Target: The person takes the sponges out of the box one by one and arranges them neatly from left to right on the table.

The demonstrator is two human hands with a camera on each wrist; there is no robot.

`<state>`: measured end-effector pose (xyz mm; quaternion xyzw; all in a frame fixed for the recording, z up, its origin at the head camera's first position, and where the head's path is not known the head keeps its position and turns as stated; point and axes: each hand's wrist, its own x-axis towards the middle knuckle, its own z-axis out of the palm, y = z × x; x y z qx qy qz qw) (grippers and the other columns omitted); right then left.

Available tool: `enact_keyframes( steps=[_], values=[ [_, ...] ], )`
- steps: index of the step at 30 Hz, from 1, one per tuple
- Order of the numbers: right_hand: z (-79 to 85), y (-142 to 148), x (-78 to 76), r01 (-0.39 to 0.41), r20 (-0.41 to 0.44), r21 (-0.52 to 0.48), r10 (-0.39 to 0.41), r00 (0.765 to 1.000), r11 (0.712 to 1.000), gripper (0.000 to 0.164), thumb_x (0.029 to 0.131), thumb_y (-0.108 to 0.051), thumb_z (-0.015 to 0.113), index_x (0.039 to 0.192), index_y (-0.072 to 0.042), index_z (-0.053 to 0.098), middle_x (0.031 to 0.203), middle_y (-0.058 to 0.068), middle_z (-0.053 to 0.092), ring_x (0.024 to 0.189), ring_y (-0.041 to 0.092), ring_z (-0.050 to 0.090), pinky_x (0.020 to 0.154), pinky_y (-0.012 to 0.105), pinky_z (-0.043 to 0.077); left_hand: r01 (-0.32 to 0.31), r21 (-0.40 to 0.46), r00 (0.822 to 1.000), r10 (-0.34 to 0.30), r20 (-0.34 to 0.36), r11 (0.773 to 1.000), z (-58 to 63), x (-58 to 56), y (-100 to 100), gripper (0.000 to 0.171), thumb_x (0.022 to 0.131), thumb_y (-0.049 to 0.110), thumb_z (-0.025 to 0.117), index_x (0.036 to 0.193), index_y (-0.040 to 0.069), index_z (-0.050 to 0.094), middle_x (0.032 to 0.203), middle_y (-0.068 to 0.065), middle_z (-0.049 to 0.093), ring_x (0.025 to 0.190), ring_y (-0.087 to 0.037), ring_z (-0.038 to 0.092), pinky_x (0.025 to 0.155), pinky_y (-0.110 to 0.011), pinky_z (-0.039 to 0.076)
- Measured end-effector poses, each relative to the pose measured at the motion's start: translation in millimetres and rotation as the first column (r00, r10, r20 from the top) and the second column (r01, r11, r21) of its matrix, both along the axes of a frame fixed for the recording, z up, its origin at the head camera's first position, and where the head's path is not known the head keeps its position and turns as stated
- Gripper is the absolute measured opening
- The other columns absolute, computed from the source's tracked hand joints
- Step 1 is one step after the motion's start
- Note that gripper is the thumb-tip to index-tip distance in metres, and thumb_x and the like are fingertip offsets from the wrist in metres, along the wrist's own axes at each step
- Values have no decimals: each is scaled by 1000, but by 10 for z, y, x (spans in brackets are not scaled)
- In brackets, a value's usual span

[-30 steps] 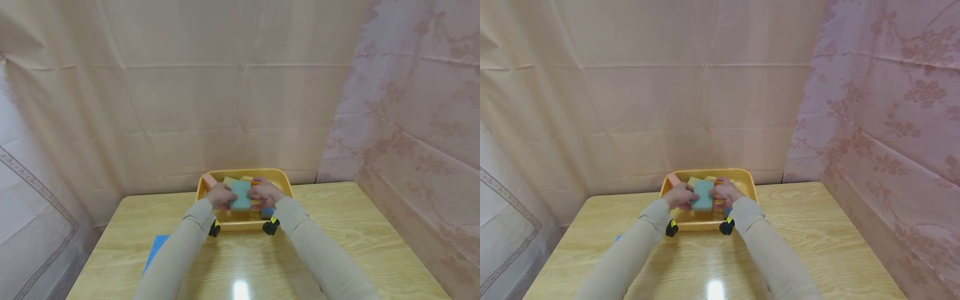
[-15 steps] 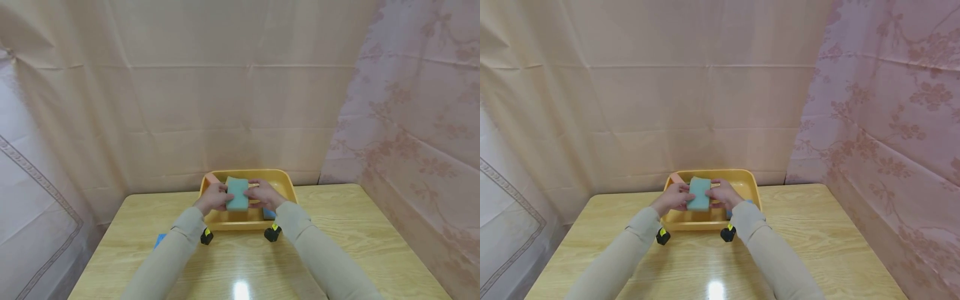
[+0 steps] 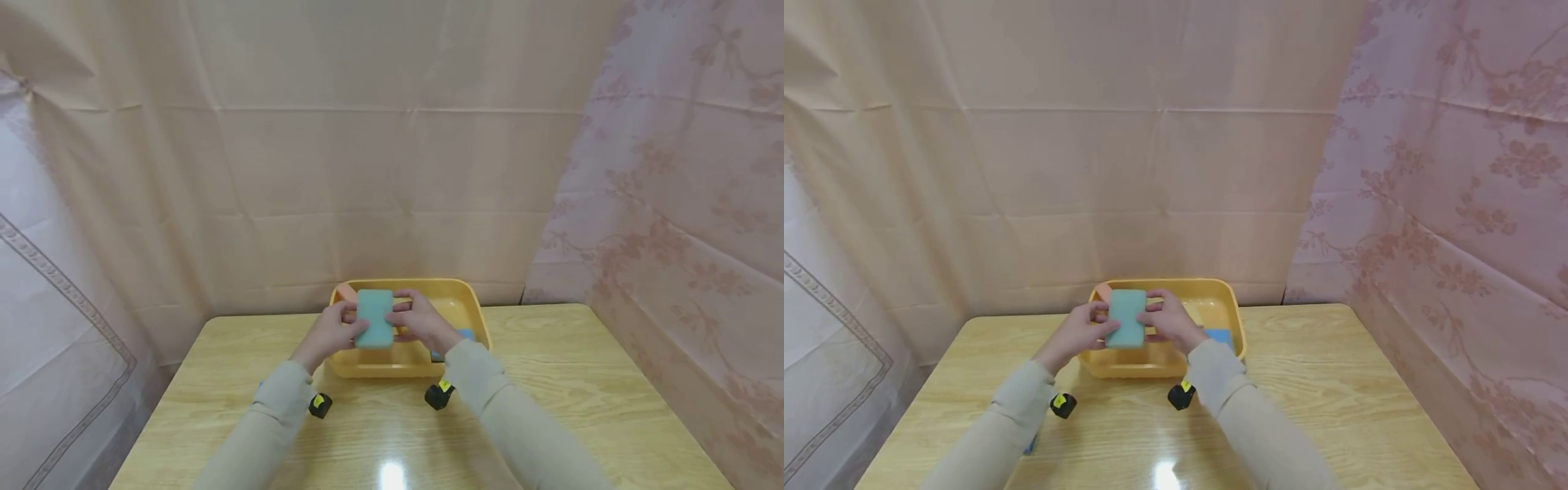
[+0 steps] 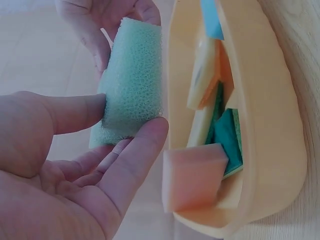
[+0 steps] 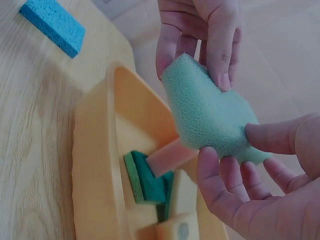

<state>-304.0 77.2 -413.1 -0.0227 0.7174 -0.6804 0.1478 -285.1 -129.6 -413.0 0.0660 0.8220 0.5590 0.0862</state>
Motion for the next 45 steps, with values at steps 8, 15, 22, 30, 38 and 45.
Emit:
enact_keyframes(
  steps=[8,15,22,30,38,45],
  values=[
    [-8,-132,70,-1,-58,-17,0,998,1000,51,97,-4,68,141,-7,43,127,19,50,101,31,62,75,45,61,-33,-20,999,32,-32,999,21,119,-122,51,100,18,68,142,-3,49,120,-21,59,94,-28,67,76,-38,61],
    [-125,-212,215,18,-104,-33,-21,994,999,51,99,-4,65,144,-8,41,127,18,47,105,32,62,77,48,61,-54,-130,993,40,-112,990,-24,236,-119,51,99,17,68,142,-2,49,118,-19,63,90,-25,67,72,-35,61],
    [-205,-252,300,30,-144,-45,-36,989,999,49,98,-6,66,141,-8,42,127,19,48,100,30,63,76,50,60,-72,-113,992,59,-112,991,-66,335,-146,52,98,17,70,143,-1,50,117,-18,63,85,-24,66,72,-36,61],
    [-238,-360,443,-5,-196,-44,-4,981,999,49,97,-4,67,140,-6,44,122,19,48,97,30,66,71,46,61,-59,-101,993,48,-106,993,-114,477,-317,53,99,22,69,144,1,49,120,-18,62,85,-23,66,73,-38,61],
    [-320,-522,628,-3,-217,-17,-1,976,1000,49,98,-5,67,141,-6,44,121,16,50,88,23,65,69,42,61,-74,-121,993,61,-106,990,-177,622,-452,47,99,19,68,140,1,53,115,-16,64,79,-21,65,69,-34,60],
    [-415,-620,767,-24,-225,-40,15,974,999,49,97,-5,68,140,-6,43,118,15,48,86,21,63,66,38,61,-90,-173,992,72,-108,981,-214,774,-549,47,99,19,68,140,0,53,116,-15,65,80,-19,66,68,-34,58]
  ],
)
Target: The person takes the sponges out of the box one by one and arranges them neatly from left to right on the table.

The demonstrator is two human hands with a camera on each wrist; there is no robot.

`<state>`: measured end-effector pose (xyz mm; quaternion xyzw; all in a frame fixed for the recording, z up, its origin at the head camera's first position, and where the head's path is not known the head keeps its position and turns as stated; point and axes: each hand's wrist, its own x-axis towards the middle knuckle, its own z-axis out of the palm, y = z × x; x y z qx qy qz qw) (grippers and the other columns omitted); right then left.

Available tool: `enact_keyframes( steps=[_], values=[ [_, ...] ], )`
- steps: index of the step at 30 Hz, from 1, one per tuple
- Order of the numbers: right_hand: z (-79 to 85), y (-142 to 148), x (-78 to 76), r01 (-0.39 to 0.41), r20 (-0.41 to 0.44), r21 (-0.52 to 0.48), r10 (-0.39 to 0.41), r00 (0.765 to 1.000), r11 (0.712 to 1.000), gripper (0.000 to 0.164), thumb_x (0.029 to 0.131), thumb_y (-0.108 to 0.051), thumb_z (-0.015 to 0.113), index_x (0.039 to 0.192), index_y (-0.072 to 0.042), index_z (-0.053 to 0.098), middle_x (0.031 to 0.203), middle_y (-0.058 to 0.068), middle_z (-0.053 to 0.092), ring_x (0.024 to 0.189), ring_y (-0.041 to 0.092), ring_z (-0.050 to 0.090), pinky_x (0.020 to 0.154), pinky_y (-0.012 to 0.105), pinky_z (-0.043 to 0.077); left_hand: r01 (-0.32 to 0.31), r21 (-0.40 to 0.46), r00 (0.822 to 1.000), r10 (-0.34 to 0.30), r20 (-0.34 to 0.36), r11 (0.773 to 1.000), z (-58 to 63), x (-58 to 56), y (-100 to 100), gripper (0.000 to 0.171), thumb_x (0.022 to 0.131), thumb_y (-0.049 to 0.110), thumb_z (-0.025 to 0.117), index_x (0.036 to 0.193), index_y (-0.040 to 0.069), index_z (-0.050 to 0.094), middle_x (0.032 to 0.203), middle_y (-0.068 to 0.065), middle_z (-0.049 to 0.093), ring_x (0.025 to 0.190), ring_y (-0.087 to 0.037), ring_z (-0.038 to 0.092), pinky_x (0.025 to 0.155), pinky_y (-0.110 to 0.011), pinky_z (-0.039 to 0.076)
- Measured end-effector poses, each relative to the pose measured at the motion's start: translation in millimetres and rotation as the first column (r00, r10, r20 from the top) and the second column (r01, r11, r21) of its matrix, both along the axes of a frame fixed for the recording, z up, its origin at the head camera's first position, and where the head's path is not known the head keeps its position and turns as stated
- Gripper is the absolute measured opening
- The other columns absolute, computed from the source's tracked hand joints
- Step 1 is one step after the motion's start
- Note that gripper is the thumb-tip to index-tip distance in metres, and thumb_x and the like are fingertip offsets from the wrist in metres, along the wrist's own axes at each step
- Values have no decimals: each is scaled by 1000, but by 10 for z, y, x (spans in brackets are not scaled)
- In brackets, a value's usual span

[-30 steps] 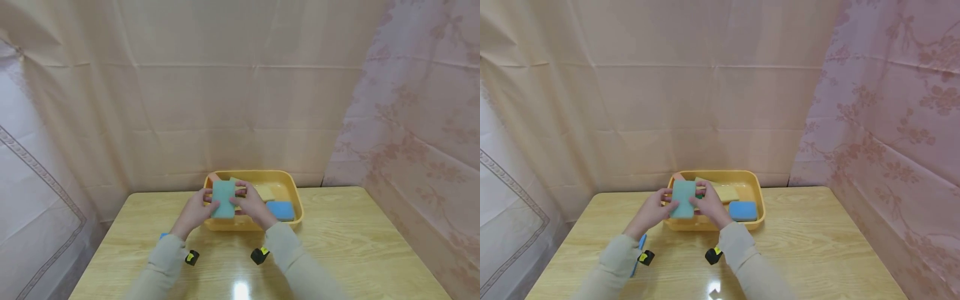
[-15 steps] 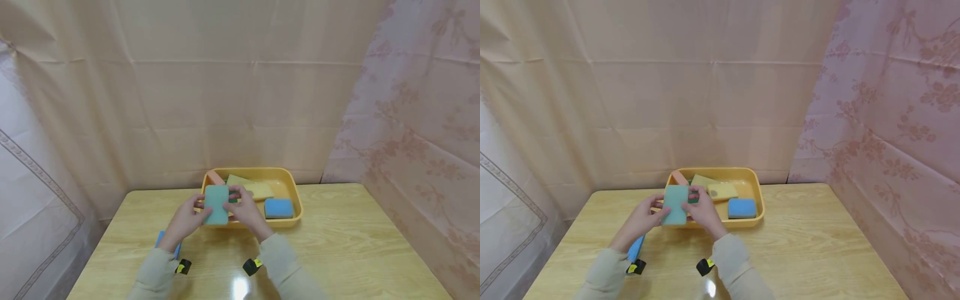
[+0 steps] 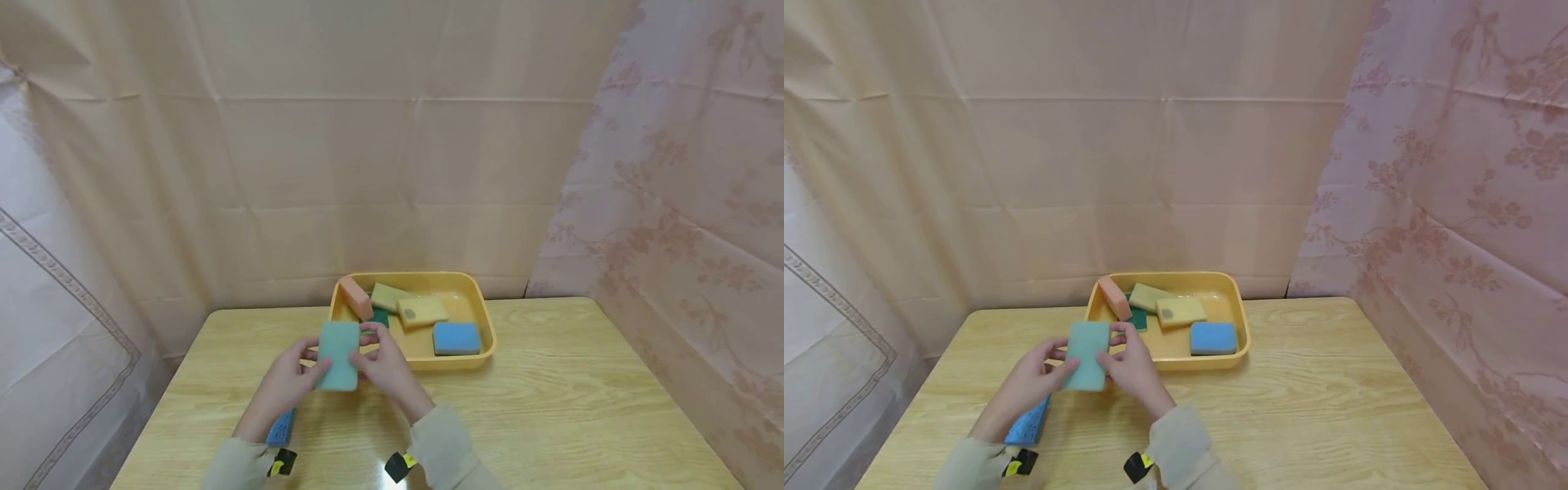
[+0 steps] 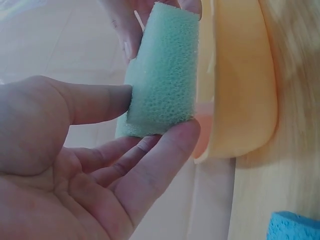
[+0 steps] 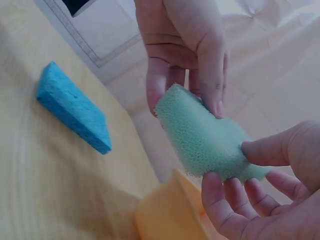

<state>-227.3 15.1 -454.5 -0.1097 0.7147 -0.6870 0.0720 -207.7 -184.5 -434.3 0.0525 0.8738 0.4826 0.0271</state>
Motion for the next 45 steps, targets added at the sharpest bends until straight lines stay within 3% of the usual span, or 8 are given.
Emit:
enact_keyframes(
  steps=[7,12,20,27,33,37,45],
  values=[
    [-132,-115,91,-14,-7,-11,14,1000,1000,48,96,-3,68,138,-7,44,115,13,48,80,19,62,64,41,61,-6,-70,999,9,43,997,-47,43,-121,44,99,24,69,135,2,57,111,-10,68,90,-20,65,75,-37,57],
    [-171,-179,160,-19,-4,8,19,1000,1000,47,96,-1,69,136,-7,46,115,12,49,79,19,60,64,43,61,-12,-77,996,18,82,997,-101,72,-192,43,100,27,67,133,0,58,107,-9,69,91,-21,66,68,-37,58],
    [-270,-233,237,-15,96,-30,18,995,999,42,92,-1,73,127,-6,48,114,10,52,81,19,60,69,47,61,-21,-61,996,26,82,998,-185,161,-288,36,101,20,66,130,-1,60,105,-8,66,85,-18,64,61,-33,57],
    [-389,-294,287,-7,173,-83,21,985,997,40,88,5,74,117,-2,48,106,13,51,73,20,60,62,42,61,-6,-67,996,13,93,998,-306,212,-343,37,101,19,65,129,-4,59,104,-6,65,83,-18,64,59,-32,57],
    [-474,-306,289,-24,201,-29,29,979,999,39,88,5,74,115,-5,47,101,12,53,63,21,59,57,42,61,-2,-70,991,11,136,998,-384,238,-346,38,100,17,66,130,-5,58,103,-6,64,80,-17,63,58,-33,57],
    [-487,-292,297,-52,213,27,45,976,998,40,90,-1,74,117,-8,46,97,11,56,64,24,61,55,40,60,-7,-70,990,17,137,998,-407,254,-336,37,99,15,66,129,-6,59,101,-6,64,80,-18,62,57,-33,57],
    [-530,-297,291,-100,257,47,85,963,994,38,95,-6,71,119,-9,43,93,10,59,65,21,61,52,35,59,-2,-103,989,17,145,995,-464,262,-351,37,98,13,68,128,-7,60,99,-6,65,80,-17,63,59,-32,57]
  ],
)
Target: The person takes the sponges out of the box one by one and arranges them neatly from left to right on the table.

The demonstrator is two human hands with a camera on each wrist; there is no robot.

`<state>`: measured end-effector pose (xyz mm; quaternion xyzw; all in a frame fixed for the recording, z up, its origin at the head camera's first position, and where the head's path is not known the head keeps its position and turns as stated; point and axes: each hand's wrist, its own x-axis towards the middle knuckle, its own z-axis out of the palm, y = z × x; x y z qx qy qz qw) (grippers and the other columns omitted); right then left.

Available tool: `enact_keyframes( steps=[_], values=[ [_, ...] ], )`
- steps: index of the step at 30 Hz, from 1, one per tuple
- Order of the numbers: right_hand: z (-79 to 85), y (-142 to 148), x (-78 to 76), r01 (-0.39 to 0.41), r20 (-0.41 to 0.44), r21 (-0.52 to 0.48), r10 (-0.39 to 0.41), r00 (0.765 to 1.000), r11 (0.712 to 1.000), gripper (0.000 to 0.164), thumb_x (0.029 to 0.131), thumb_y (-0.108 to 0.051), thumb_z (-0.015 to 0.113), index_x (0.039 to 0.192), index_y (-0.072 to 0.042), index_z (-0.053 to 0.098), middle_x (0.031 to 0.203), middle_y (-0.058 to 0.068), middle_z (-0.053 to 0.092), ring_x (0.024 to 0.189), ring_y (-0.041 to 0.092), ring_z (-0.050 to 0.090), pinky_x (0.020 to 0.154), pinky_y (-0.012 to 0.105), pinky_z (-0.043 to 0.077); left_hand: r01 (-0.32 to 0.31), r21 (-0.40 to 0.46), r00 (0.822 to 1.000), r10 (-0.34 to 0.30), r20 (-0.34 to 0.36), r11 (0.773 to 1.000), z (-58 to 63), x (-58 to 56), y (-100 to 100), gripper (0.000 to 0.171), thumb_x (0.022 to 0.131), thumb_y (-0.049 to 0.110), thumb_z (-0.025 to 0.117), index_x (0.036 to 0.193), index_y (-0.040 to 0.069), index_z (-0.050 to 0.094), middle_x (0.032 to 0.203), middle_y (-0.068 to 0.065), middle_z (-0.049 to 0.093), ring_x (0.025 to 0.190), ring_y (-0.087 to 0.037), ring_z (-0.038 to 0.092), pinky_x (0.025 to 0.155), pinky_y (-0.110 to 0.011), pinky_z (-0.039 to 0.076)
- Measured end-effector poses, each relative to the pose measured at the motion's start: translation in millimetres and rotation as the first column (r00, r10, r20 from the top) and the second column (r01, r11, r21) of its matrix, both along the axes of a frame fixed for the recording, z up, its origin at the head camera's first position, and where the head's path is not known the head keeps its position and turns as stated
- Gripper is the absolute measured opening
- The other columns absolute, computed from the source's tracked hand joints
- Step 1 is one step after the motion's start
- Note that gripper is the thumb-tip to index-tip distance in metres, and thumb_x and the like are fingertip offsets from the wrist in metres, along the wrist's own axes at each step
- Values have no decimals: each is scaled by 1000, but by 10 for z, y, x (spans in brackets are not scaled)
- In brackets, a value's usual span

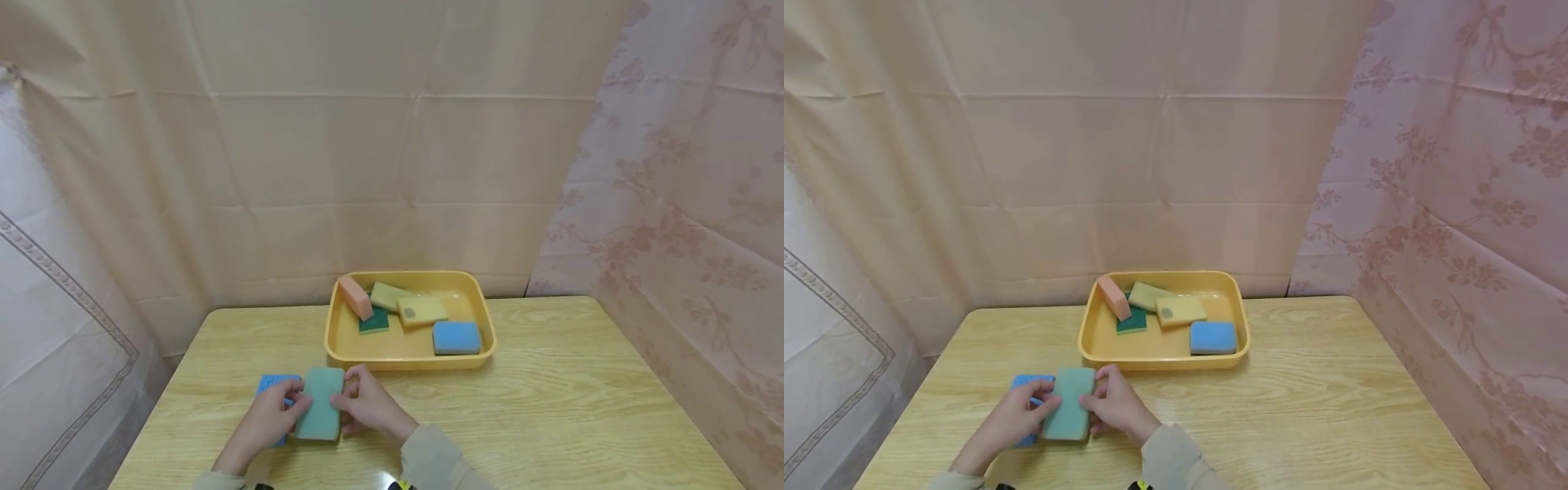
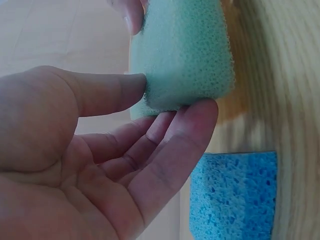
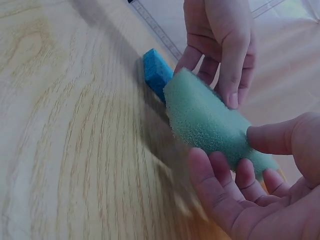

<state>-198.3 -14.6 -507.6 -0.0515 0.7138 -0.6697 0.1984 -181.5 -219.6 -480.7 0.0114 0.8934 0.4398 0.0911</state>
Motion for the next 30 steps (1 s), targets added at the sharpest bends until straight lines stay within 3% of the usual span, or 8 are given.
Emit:
enact_keyframes(
  steps=[9,17,30],
  values=[
    [-112,-26,-26,-23,-10,31,23,1000,999,37,95,-4,71,118,-8,42,87,9,59,64,19,58,53,32,55,15,-41,999,-13,44,999,-91,-28,-37,38,98,15,68,128,-7,60,99,-5,65,83,-17,63,64,-31,58],
    [-109,-21,-39,-54,11,53,53,999,997,40,93,-2,72,119,-8,42,88,9,60,66,19,59,53,31,55,16,-83,999,-11,51,996,-154,-34,-41,38,98,14,68,128,-8,60,97,-4,65,78,-15,62,63,-31,57],
    [-103,0,-54,-90,48,69,87,995,994,42,92,0,72,121,-7,42,89,11,60,67,19,59,58,32,57,17,-68,997,-12,72,998,-173,-28,-53,39,98,14,67,128,-9,59,96,-4,64,77,-16,62,63,-32,57]
  ],
)
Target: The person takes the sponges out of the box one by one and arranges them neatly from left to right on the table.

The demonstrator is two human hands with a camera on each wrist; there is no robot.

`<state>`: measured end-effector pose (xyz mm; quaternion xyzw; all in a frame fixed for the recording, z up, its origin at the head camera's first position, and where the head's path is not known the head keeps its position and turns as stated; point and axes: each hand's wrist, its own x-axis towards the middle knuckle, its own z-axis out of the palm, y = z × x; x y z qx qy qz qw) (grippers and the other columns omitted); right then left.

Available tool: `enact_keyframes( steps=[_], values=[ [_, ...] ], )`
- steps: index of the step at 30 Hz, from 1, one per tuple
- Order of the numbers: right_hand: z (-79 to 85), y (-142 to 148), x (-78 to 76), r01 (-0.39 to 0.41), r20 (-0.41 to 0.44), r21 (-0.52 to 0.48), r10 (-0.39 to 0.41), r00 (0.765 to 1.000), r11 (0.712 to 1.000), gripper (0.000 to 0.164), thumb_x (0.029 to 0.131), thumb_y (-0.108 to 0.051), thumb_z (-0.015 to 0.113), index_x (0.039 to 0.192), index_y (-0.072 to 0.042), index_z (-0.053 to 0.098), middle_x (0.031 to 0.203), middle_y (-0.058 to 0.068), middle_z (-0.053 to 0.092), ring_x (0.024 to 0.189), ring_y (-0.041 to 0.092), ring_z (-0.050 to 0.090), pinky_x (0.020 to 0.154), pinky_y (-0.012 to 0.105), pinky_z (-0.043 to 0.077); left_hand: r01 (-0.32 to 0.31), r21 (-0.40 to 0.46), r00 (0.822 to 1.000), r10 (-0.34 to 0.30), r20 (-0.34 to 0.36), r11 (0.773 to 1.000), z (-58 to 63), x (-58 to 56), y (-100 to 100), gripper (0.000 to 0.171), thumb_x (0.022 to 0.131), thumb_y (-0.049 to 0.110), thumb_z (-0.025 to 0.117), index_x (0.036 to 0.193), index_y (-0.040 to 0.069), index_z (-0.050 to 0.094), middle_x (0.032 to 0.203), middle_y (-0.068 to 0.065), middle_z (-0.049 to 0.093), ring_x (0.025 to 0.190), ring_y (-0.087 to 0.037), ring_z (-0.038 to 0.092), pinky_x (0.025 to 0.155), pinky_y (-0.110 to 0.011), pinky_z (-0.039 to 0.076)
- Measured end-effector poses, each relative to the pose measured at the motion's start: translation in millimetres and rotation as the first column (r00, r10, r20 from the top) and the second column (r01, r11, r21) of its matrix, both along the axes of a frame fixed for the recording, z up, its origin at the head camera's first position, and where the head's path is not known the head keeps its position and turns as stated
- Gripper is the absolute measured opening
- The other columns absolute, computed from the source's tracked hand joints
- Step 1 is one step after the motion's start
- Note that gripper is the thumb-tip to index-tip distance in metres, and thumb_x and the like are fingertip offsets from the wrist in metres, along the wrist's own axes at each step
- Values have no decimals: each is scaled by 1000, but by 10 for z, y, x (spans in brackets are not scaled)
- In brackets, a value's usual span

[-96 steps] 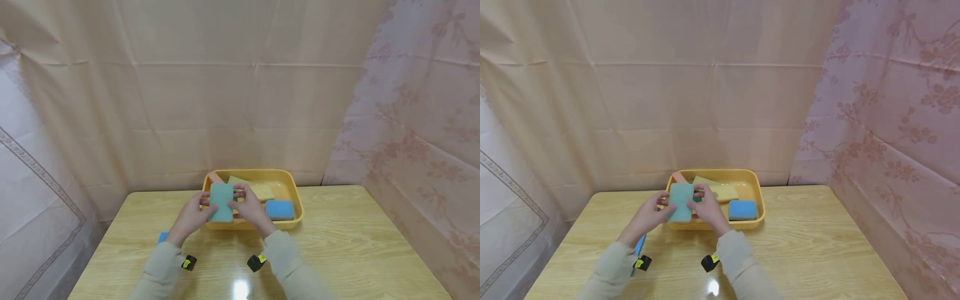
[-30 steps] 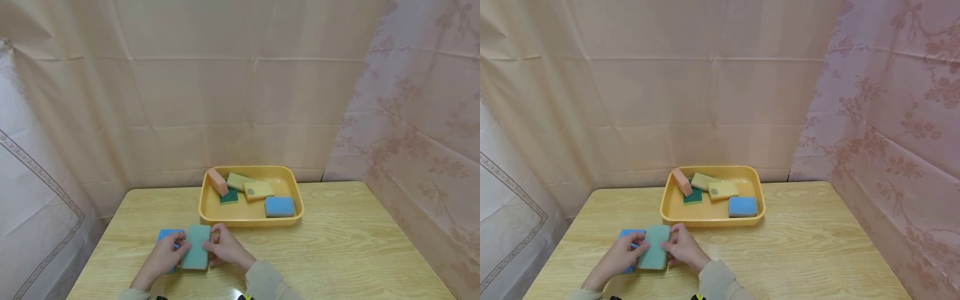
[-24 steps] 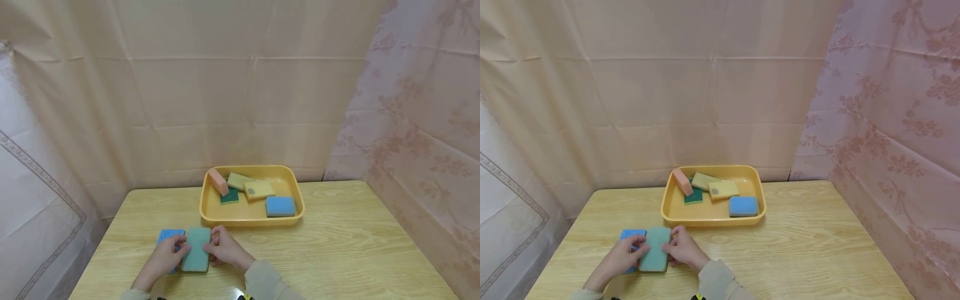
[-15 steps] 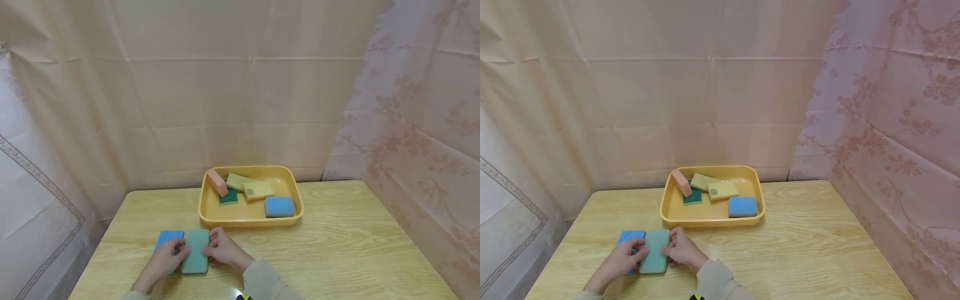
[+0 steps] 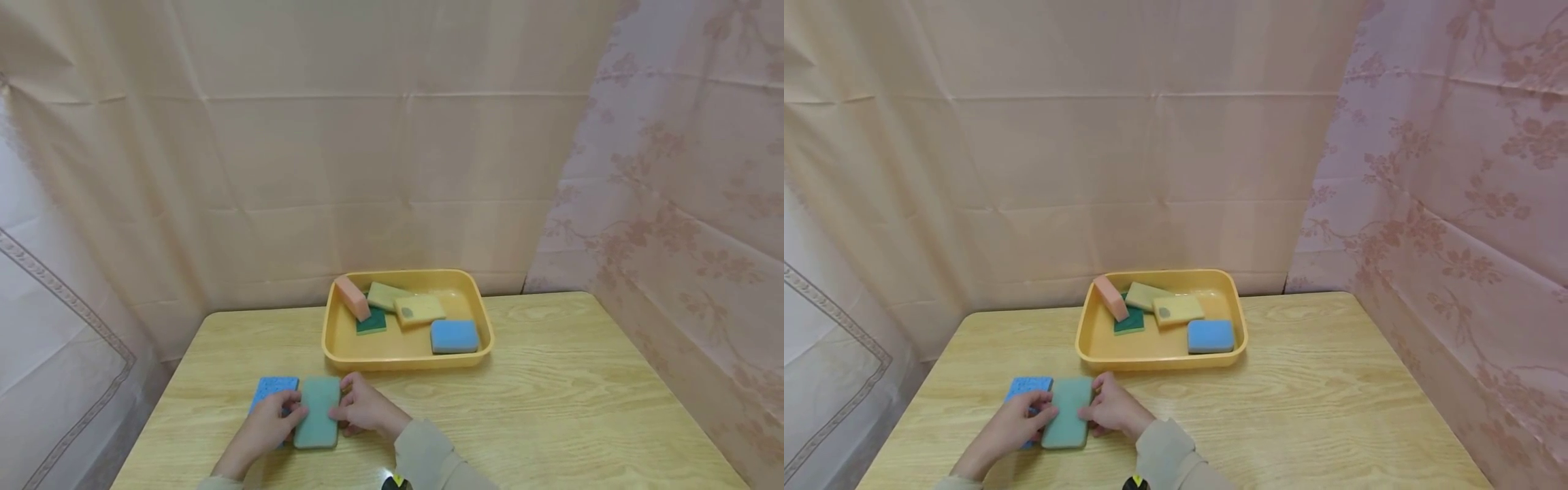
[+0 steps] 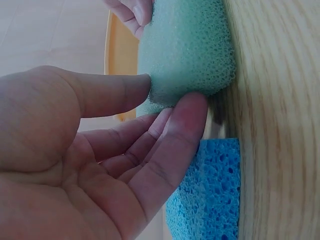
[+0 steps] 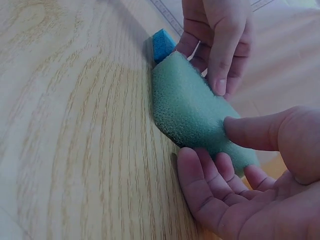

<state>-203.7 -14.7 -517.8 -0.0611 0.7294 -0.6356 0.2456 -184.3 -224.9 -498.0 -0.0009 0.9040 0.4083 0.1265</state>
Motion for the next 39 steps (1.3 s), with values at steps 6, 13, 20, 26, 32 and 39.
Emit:
enact_keyframes(
  steps=[6,13,20,26,32,39],
  values=[
    [-25,-1,-5,-18,16,-11,18,1000,1000,44,92,1,72,123,-7,42,91,11,60,70,19,61,59,31,58,-20,22,999,20,37,1000,-15,-6,-34,39,98,14,68,128,-8,59,96,-4,64,82,-16,63,66,-33,59],
    [-36,1,12,-16,41,-12,17,999,1000,45,91,2,73,124,-7,43,91,12,61,73,20,61,63,34,59,-36,43,998,34,58,998,-26,10,-49,38,97,11,69,129,-8,59,96,-5,63,83,-17,63,67,-33,59],
    [-35,5,31,-13,31,-17,14,999,1000,48,90,6,72,125,-7,43,89,13,61,73,22,62,64,37,59,-42,50,997,38,73,998,-28,13,-48,40,97,10,68,130,-9,58,97,-6,64,84,-17,64,67,-33,60],
    [-46,8,22,-16,19,-7,16,1000,1000,49,90,5,72,126,-8,43,89,12,62,72,22,61,63,37,58,-45,67,997,40,70,997,-39,10,-51,39,97,8,68,130,-10,58,97,-7,64,85,-18,64,68,-33,60],
    [-38,9,16,-17,8,16,17,1000,1000,50,90,5,72,127,-8,42,87,11,62,69,21,60,62,35,57,-39,78,997,33,71,996,-45,2,-53,38,97,7,67,129,-11,58,97,-7,64,85,-18,65,68,-33,60],
    [-6,24,36,-29,-18,54,30,999,998,49,90,4,74,127,-8,43,86,9,61,70,21,60,62,34,57,-35,72,997,30,76,997,-73,-9,-60,37,97,6,67,129,-10,58,96,-7,65,84,-18,65,67,-32,60]
  ],
)
